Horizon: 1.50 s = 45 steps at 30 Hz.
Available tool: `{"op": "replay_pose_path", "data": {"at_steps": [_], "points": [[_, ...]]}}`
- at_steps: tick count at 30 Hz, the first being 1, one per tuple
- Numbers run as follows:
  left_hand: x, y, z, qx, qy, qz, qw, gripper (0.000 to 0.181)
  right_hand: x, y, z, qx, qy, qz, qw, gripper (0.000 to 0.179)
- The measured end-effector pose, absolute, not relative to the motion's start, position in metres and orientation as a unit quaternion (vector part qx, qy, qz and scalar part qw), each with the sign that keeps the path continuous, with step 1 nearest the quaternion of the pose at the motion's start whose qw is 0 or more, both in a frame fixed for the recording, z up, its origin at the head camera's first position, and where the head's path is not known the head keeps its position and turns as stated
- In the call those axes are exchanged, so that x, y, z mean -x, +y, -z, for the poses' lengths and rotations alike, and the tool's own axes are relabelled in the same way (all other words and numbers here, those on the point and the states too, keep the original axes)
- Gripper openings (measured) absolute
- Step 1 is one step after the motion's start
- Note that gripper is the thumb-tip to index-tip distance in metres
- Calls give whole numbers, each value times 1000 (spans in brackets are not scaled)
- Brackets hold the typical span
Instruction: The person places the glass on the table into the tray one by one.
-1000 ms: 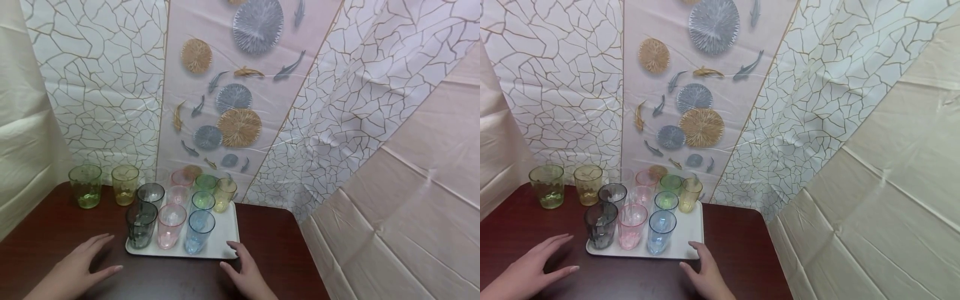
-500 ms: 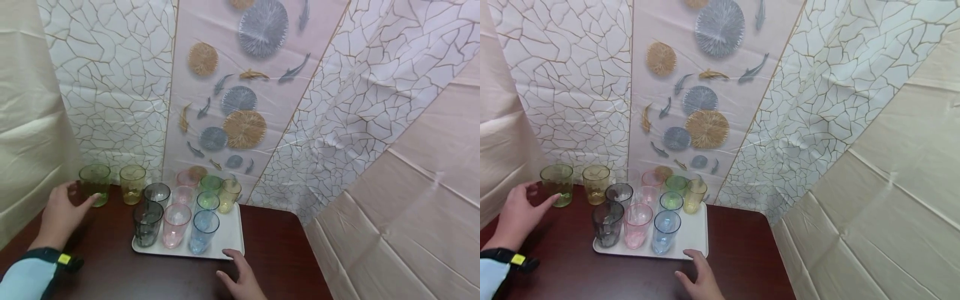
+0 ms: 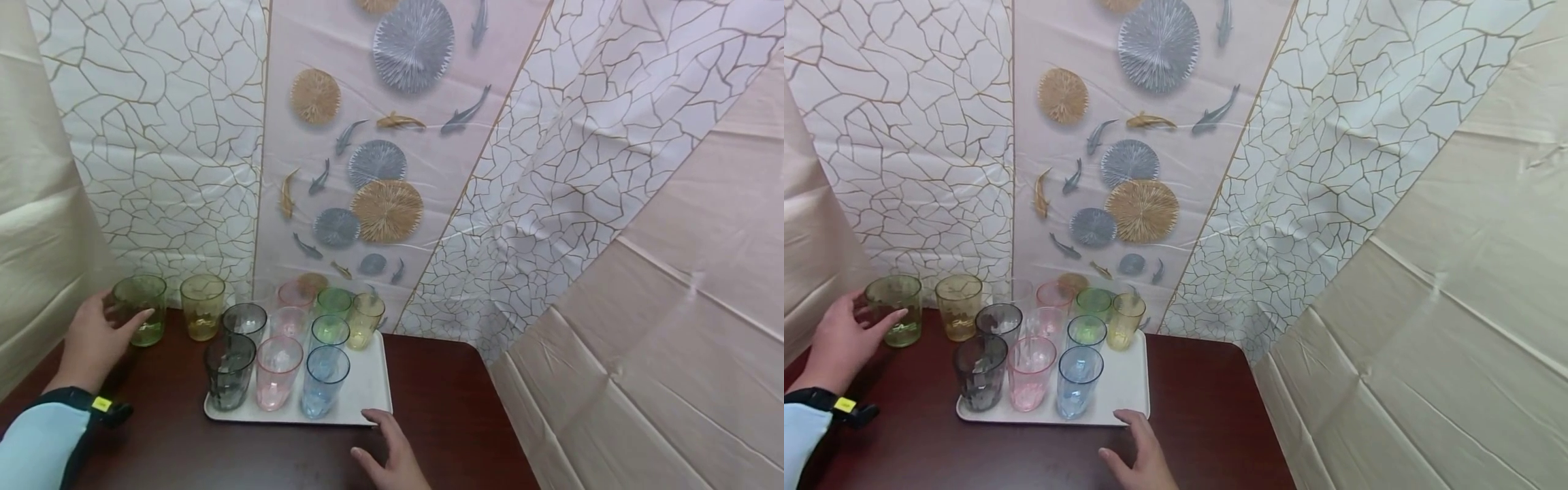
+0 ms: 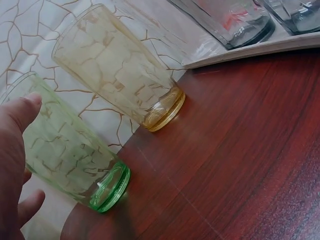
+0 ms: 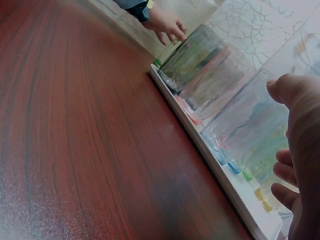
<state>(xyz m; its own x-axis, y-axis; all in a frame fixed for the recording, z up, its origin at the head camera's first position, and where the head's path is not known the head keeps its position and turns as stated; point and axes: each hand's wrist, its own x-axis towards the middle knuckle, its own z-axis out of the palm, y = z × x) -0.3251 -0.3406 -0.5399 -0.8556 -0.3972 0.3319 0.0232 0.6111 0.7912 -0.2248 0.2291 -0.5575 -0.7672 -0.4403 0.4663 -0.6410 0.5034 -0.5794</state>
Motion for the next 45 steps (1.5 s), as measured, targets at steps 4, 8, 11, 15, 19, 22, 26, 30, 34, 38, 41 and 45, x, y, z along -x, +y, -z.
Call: {"op": "replay_pose_path", "data": {"at_steps": [4, 8, 11, 15, 19, 22, 26, 30, 34, 38, 41, 45], "points": [[322, -341, 543, -114, -859, 436, 242, 100, 224, 229, 557, -307, -857, -398, 117, 56], [316, -340, 545, -122, -855, 442, 242, 101, 223, 229, 558, -304, -855, -402, 123, 58], [310, -339, 544, -130, -853, 443, 244, 102, 222, 229, 558, -308, -849, -408, 133, 58], [298, -337, 544, -139, -855, 436, 244, 104, 221, 229, 557, -307, -846, -415, 133, 56], [277, -331, 541, -119, -859, 432, 248, 100, 220, 229, 555, -302, -849, -416, 120, 55], [256, -323, 534, -66, -854, 442, 267, 86, 219, 228, 553, -300, -850, -418, 113, 57], [228, -306, 522, 26, -837, 458, 299, 71, 217, 223, 546, -308, -844, -425, 113, 60], [204, -282, 510, 103, -817, 478, 306, 73, 216, 217, 540, -323, -837, -427, 113, 63], [187, -257, 499, 143, -816, 481, 288, 81, 218, 208, 534, -347, -829, -423, 115, 66], [180, -228, 492, 203, -811, 476, 273, 84, 221, 192, 527, -389, -806, -432, 113, 71], [181, -204, 492, 253, -798, 482, 259, 83, 224, 177, 520, -425, -783, -440, 114, 76], [187, -172, 495, 298, -784, 492, 233, 79, 223, 158, 509, -456, -757, -456, 101, 82]]}}
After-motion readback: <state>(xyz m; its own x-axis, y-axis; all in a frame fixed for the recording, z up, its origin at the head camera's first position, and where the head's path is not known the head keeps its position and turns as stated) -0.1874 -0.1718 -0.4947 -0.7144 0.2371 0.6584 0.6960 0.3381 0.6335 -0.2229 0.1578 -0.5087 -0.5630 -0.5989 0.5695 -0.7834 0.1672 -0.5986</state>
